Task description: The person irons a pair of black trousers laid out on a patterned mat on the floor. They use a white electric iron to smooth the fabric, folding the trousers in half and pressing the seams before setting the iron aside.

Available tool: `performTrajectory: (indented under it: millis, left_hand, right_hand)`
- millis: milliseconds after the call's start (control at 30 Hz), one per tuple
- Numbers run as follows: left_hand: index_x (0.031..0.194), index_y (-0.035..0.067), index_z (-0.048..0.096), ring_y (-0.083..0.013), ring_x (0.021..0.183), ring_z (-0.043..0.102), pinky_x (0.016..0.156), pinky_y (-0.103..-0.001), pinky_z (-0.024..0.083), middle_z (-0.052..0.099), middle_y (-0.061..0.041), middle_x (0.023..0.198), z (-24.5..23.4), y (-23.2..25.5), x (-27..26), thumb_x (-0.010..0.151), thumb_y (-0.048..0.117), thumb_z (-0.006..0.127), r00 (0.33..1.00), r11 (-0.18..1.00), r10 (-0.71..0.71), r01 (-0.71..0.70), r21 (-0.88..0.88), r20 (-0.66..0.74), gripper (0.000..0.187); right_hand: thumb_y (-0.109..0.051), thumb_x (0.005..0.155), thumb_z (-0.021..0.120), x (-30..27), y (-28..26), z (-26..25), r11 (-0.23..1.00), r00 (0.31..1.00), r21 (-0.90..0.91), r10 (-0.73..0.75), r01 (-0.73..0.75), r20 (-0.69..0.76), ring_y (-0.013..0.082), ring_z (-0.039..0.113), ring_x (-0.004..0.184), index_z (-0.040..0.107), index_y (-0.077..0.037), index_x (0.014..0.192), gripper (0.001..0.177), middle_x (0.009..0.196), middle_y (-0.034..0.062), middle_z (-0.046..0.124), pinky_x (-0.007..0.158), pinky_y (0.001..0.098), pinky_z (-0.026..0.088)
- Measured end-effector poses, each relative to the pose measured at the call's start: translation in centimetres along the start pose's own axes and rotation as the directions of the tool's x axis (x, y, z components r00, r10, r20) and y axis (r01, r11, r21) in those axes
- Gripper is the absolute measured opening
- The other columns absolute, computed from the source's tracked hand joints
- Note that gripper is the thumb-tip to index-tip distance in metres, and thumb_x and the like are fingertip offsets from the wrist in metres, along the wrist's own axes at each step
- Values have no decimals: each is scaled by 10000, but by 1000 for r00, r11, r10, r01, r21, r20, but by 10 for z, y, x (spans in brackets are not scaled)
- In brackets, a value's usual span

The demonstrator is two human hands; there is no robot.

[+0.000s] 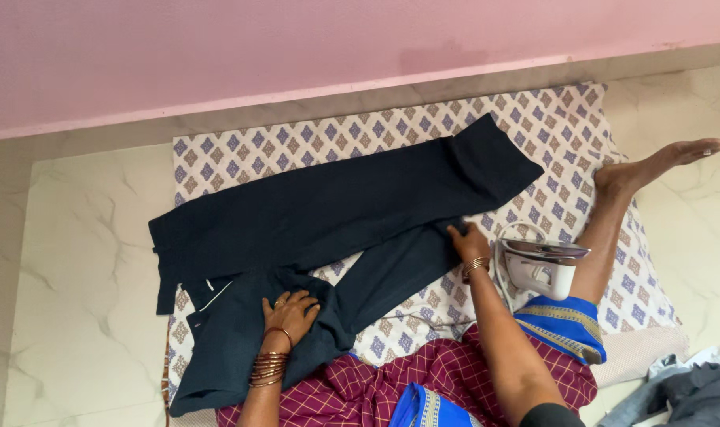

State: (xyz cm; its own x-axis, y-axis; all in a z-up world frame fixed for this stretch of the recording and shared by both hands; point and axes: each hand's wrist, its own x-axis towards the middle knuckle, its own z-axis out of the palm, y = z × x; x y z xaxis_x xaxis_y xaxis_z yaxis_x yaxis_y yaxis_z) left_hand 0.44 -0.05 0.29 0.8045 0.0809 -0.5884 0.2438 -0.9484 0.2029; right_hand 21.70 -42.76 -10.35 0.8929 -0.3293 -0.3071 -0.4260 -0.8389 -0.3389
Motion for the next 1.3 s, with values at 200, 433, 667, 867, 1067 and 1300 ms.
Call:
performTrajectory:
  millis: [200, 433, 667, 867, 1067, 1300]
  left_hand:
    - [1361, 372, 624, -205, 1512, 307, 1230, -680, 83, 443, 129, 1559, 4, -3, -2, 1004, 517, 444, 1000, 1000, 22, -22, 20, -5, 425]
    - [1339, 368, 636, -190, 1497, 335, 1221, -678, 122, 460, 127, 1546, 6, -2, 1, 999, 503, 465, 1000, 998, 6, -5, 56, -9, 404]
    - [1250, 261, 683, -211, 1357, 509, 1183, -693, 194, 653, 55, 1326, 39, -1, 13, 959, 349, 554, 924, 984, 176, -155, 88, -340, 330]
    - [1246, 236, 687, -215, 1284, 590, 1167, -525, 371, 662, 38, 1355, 55, -3, 33, 955, 320, 580, 896, 975, 180, -218, -51, -405, 321]
    - [1296, 236, 673, -253, 1295, 535, 1075, -534, 369, 575, 3, 1426, 48, 17, 38, 924, 316, 611, 897, 986, 154, -167, 4, -414, 386]
    - [1123, 241, 702, -233, 1141, 610, 981, -473, 455, 626, 42, 1276, 48, 18, 43, 899, 298, 617, 876, 989, 130, -150, -4, -464, 246]
  right_hand:
    - [-508, 931, 602, -80, 13, 16, 950, 928, -187, -177, 248, 329, 384, 662, 1141, 697, -114, 1250, 516, 1232, 188, 694, 957, 482, 531]
    - [-444, 959, 583, -108, 22, -22, 883, 900, -408, -37, 233, 434, 303, 775, 984, 781, -93, 1043, 411, 991, 143, 814, 859, 433, 595]
    - [-243, 897, 606, -166, 51, -8, 660, 801, -531, -188, 531, 568, 311, 745, 961, 798, -139, 964, 228, 1015, 135, 757, 786, 436, 601]
    - [-492, 903, 675, -153, 5, -92, 715, 821, -466, -272, 521, 501, 313, 740, 969, 757, -165, 1102, 392, 1002, 130, 758, 786, 450, 601]
    - [-321, 929, 653, -18, -94, -140, 801, 802, -145, -594, 581, -69, 370, 720, 863, 756, -172, 1058, 222, 956, 141, 754, 740, 498, 568]
    - [-303, 1004, 612, 179, -83, -111, 949, 960, -206, -261, 237, -98, 408, 702, 1027, 768, -102, 1080, 265, 1080, 209, 736, 870, 521, 566]
